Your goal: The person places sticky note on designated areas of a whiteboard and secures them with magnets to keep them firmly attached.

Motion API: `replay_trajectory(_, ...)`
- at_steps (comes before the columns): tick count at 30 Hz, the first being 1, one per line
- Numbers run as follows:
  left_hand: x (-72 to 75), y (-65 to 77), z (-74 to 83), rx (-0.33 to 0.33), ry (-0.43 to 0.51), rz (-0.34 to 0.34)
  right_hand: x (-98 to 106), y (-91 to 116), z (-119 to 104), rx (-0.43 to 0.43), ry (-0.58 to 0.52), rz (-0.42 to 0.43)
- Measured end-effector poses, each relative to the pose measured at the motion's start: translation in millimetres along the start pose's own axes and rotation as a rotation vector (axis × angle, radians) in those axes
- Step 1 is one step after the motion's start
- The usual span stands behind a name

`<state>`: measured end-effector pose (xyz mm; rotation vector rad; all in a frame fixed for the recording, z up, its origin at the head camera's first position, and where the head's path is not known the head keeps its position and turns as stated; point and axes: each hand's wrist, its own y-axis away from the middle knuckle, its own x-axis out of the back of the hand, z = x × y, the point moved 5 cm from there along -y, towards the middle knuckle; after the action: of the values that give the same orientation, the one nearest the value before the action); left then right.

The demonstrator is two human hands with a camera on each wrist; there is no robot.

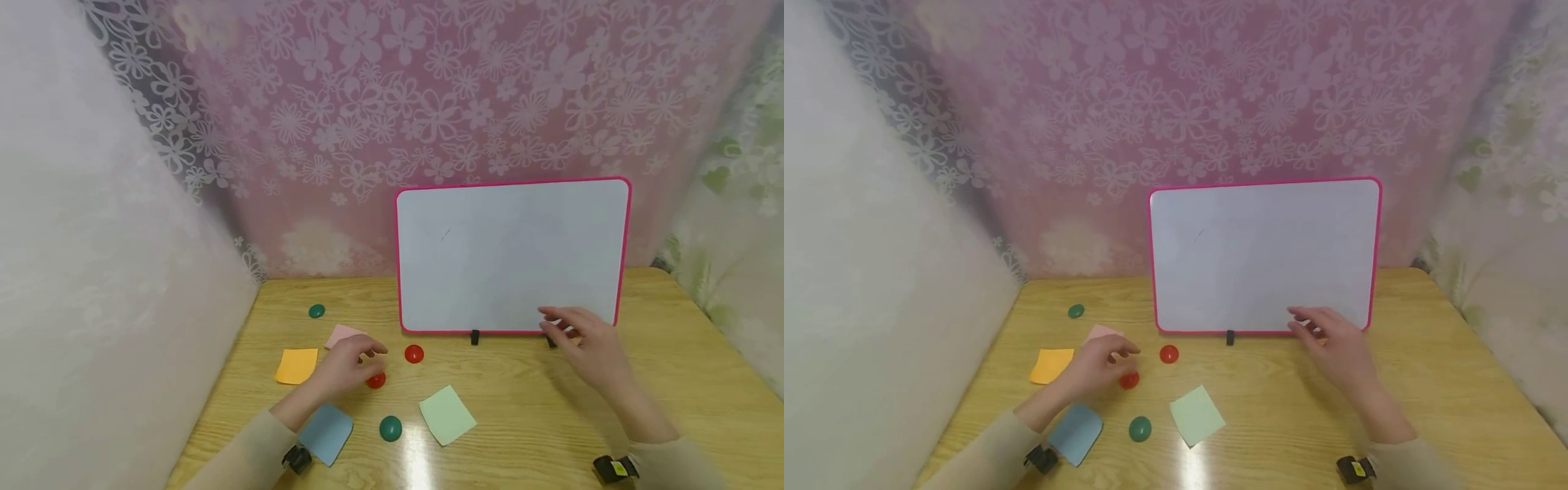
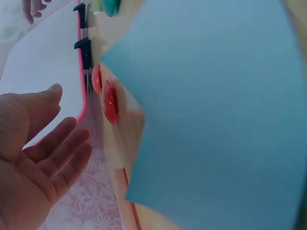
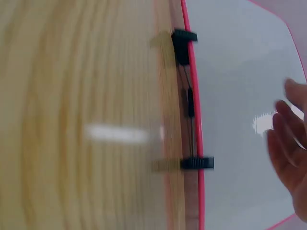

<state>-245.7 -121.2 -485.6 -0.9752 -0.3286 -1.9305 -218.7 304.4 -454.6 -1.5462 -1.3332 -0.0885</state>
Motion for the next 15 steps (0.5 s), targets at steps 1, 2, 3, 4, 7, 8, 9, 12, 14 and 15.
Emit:
replay_trajectory(1,-0.2,2.3,0.0,-0.018,-0.034,-0.01,-7.6,0.3,-5.0,0.007,-0.013,-0.073)
replay_trajectory(2,-0.3,4.3,-0.1,-0.026,-0.069,-0.024,-15.4,0.7,-9.4,0.005,-0.029,-0.153)
replay_trajectory(3,0.0,6.0,0.3,-0.04,-0.099,-0.032,-23.3,1.5,-13.5,0.001,-0.05,-0.234)
replay_trajectory(4,0.3,7.5,0.6,-0.047,-0.123,-0.04,-31.1,2.5,-17.4,-0.005,-0.073,-0.316)
replay_trajectory(7,0.7,10.9,0.8,-0.067,-0.177,-0.071,-53.2,5.4,-28.7,-0.017,-0.138,-0.538)
replay_trajectory(8,0.7,11.8,0.7,-0.072,-0.192,-0.081,-59.9,6.1,-32.2,-0.017,-0.15,-0.59)
replay_trajectory(9,0.4,12.5,0.9,-0.083,-0.204,-0.089,-66.2,6.7,-36.0,-0.013,-0.158,-0.635)
replay_trajectory(12,-1.3,14.5,-0.7,-0.09,-0.235,-0.121,-82.5,7.1,-48.7,-0.015,-0.167,-0.727)
replay_trajectory(14,-2.1,15.4,-1.6,-0.086,-0.251,-0.141,-91.1,6.5,-58.5,-0.009,-0.161,-0.754)
replay_trajectory(15,-2.5,15.8,-2.3,-0.081,-0.254,-0.151,-95.1,6.1,-63.6,-0.005,-0.161,-0.766)
